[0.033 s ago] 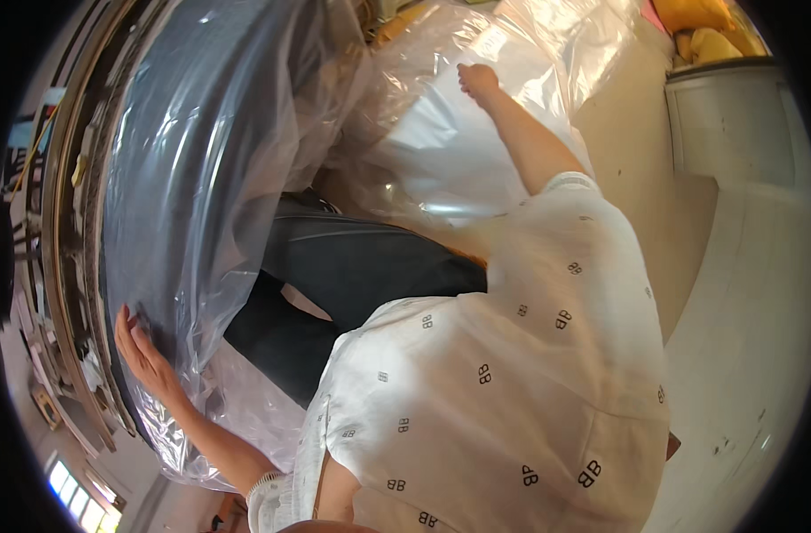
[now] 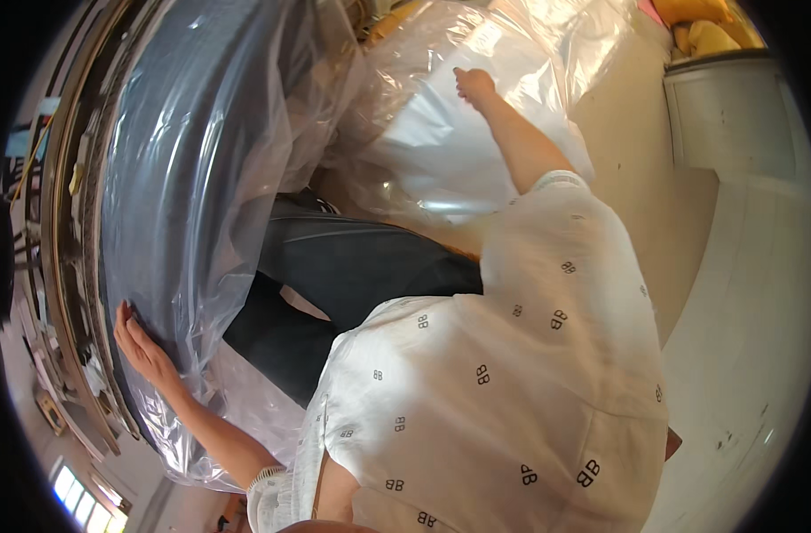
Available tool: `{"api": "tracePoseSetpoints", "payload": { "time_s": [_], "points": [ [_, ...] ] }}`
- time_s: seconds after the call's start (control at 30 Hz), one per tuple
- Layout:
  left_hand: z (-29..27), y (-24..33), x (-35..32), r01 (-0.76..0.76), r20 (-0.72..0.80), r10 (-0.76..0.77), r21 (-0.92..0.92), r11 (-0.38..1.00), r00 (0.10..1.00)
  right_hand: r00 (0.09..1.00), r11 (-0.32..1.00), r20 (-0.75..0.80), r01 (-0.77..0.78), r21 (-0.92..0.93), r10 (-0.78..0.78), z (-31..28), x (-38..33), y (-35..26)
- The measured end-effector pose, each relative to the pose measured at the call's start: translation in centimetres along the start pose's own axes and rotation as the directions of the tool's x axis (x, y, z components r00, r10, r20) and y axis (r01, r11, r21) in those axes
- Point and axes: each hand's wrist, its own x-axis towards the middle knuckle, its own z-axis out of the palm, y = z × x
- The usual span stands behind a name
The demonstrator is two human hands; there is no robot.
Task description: The person wraps a foam product in a clear plastic sleeve by hand.
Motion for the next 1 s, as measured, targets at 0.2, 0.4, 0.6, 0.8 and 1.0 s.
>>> {"api": "tracePoseSetpoints", "payload": {
  "time_s": [0.2, 0.4, 0.6, 0.8, 1.0],
  "points": [
    [2.9, -3.2, 6.2, -0.037, -0.086, 0.056, 0.21, 0.977, 0.995, 0.862, 0.81, -0.424, -0.026, -0.586, -0.28, 2.2, -0.9, 7.3],
    [2.5, -6.0, 7.6, 0.018, -0.088, 0.001, 0.213, 0.977, 0.996, 0.99, 0.988, 0.085, -0.118, 0.101, 0.109, -2.2, -1.8, 8.1],
    [2.5, -6.6, 8.1, -0.031, -0.108, 0.057, 0.225, 0.974, 0.993, 0.921, 0.331, -0.133, 0.005, 0.944, 0.366, -13.2, -5.5, 13.1],
    [1.3, -13.2, 9.6, 0.07, -0.019, -0.07, 0.031, 0.997, 0.997, 0.78, 0.578, -0.583, 0.59, 0.564, -0.227, -20.9, -13.5, 4.1],
    [7.9, 11.8, 8.6, -0.074, 0.036, 0.114, -0.565, 0.822, 0.993, 0.73, 0.513, -0.037, 0.514, 0.687, -0.682, -9.3, -24.1, -6.8]
  ]
}}
